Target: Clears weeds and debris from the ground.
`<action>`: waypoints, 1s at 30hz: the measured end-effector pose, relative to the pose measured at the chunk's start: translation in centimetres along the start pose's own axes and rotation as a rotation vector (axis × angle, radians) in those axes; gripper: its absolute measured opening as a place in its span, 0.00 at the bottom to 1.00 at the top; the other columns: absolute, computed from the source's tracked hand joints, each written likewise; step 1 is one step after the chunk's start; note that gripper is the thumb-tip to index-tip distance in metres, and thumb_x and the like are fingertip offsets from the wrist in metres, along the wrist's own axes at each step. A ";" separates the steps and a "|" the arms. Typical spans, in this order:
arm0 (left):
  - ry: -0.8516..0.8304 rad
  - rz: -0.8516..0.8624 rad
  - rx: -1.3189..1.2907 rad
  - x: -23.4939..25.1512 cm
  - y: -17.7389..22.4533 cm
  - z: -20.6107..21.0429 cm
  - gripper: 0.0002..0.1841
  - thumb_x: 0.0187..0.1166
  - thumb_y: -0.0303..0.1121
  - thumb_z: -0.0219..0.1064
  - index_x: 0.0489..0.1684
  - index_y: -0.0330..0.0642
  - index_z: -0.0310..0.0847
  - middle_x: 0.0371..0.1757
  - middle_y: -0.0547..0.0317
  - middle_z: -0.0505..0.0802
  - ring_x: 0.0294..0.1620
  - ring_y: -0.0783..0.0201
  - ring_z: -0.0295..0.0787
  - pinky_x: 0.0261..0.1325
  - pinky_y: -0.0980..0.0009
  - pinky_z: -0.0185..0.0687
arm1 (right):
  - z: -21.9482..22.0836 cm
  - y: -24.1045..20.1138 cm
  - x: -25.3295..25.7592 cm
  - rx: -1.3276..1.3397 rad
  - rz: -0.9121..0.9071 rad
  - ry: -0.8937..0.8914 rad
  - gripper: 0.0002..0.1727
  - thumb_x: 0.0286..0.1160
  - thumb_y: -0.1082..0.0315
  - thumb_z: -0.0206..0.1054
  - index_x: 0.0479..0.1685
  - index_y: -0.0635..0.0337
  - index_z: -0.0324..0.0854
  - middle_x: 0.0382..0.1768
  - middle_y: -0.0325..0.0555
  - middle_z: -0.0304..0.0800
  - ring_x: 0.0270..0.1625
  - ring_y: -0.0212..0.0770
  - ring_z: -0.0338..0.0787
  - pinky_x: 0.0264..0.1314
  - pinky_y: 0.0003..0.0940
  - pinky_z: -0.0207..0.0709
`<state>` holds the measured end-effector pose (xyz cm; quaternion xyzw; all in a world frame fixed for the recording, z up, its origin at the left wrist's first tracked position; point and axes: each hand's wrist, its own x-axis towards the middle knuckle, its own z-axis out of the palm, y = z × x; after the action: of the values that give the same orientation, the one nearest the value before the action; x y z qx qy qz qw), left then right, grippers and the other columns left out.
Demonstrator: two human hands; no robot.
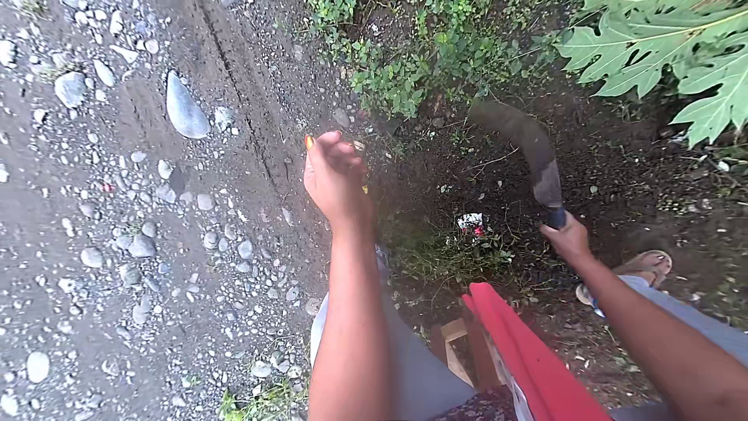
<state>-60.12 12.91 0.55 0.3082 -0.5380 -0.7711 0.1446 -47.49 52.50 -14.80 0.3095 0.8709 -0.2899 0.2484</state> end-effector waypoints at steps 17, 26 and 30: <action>-0.005 -0.001 -0.037 0.0 0.2 -0.6 0.27 0.99 0.42 0.34 0.35 0.49 0.81 0.23 0.72 0.89 0.21 0.77 0.84 0.24 0.81 0.79 | -1.6 6.4 -1.7 -0.818 -0.208 -0.268 0.24 0.77 0.70 0.72 0.72 0.62 0.79 0.56 0.74 0.89 0.60 0.77 0.89 0.57 0.76 0.78; -0.003 -0.009 0.002 0.2 0.0 -0.1 0.27 0.99 0.42 0.34 0.35 0.50 0.80 0.23 0.73 0.88 0.21 0.78 0.84 0.24 0.81 0.79 | 5.5 -3.2 -0.3 0.099 -0.089 0.051 0.30 0.77 0.64 0.74 0.74 0.73 0.72 0.45 0.67 0.90 0.44 0.60 0.93 0.54 0.61 0.84; -0.014 -0.007 0.004 0.3 0.0 -0.3 0.26 0.99 0.43 0.35 0.35 0.51 0.81 0.24 0.74 0.88 0.22 0.77 0.84 0.25 0.81 0.80 | 6.5 3.3 -1.6 -0.433 -0.001 -0.225 0.31 0.80 0.66 0.68 0.82 0.66 0.69 0.59 0.72 0.89 0.62 0.70 0.90 0.65 0.68 0.79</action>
<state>-60.18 12.53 0.34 0.3053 -0.5393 -0.7727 0.1375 -42.51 49.68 -19.62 0.2143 0.8798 -0.1293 0.4041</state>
